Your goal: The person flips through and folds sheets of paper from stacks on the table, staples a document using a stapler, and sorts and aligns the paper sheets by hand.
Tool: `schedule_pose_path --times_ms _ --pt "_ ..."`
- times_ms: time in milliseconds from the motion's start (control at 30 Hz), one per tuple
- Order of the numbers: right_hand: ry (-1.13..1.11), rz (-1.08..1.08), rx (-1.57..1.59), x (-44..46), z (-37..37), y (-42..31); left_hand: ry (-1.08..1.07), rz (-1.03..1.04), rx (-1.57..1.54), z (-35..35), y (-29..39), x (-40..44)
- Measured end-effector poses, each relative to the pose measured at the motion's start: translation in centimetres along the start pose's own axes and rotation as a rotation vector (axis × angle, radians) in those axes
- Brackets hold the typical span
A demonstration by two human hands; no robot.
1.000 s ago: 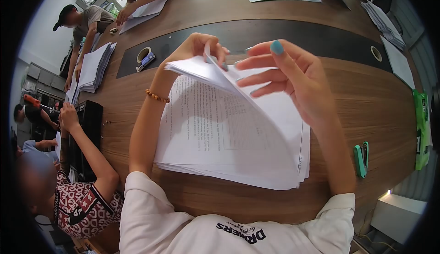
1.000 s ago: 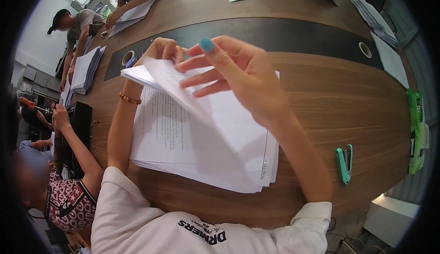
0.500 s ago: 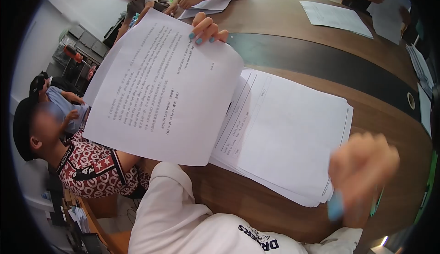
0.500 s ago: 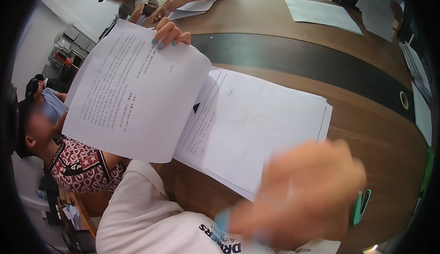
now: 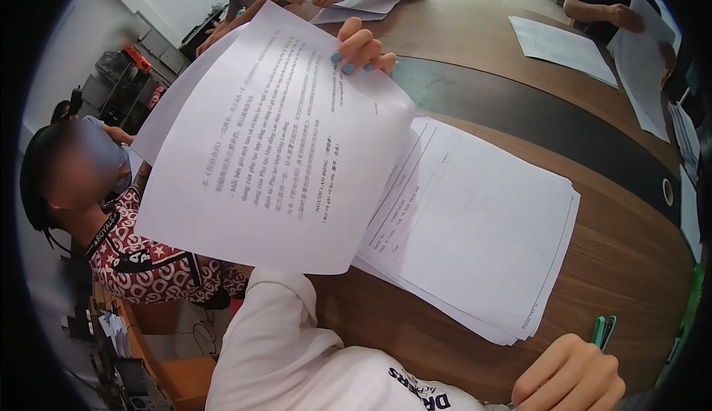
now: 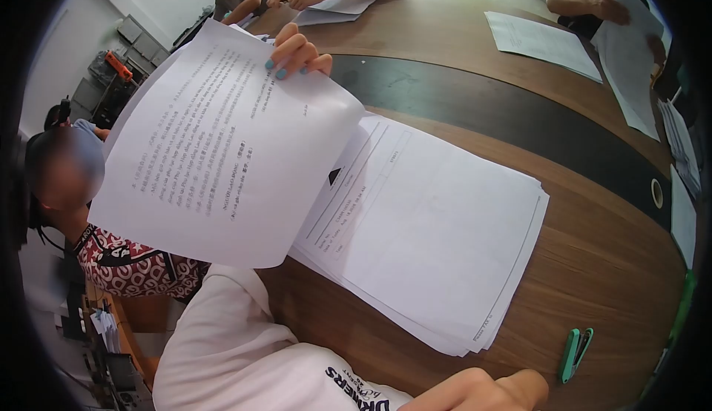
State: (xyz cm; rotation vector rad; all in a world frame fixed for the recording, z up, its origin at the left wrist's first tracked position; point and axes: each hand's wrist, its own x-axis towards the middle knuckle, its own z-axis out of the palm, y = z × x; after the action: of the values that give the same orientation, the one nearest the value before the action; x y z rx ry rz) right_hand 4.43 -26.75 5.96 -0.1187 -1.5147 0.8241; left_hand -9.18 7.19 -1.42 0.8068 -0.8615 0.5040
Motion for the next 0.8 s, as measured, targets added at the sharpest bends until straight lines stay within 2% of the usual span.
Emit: schedule_pose_path --times_ms 200,333,433,533,633,700,767,800 --pt "-0.034 0.021 0.01 -0.1 0.2 -0.1 0.061 0.029 0.046 0.0 -0.2 -0.4" --pt "-0.032 0.046 0.038 -0.1 0.2 0.1 -0.009 0.029 -0.013 0.3 -1.0 0.2" --pt "-0.075 -0.055 -0.091 -0.2 0.0 0.5 -0.028 0.008 -0.015 0.4 -1.0 0.8" --pt "-0.233 -0.006 0.073 -0.4 -1.3 0.7 0.007 -0.019 0.01 0.5 -1.0 0.7" --pt "-0.201 0.113 0.118 -1.6 -5.0 1.8 0.109 -0.128 0.055 0.5 -0.8 1.3" --pt "-0.225 0.152 0.135 -2.3 -6.3 3.0 0.284 -0.256 0.149 1.4 -0.6 1.5" --pt "0.324 0.419 -0.014 -3.2 -7.0 5.2 0.508 -0.033 0.667 2.7 -2.3 1.6" --pt "0.443 0.482 -0.058 -3.9 -7.7 6.3 0.672 -0.318 0.816 1.6 -1.5 2.0"
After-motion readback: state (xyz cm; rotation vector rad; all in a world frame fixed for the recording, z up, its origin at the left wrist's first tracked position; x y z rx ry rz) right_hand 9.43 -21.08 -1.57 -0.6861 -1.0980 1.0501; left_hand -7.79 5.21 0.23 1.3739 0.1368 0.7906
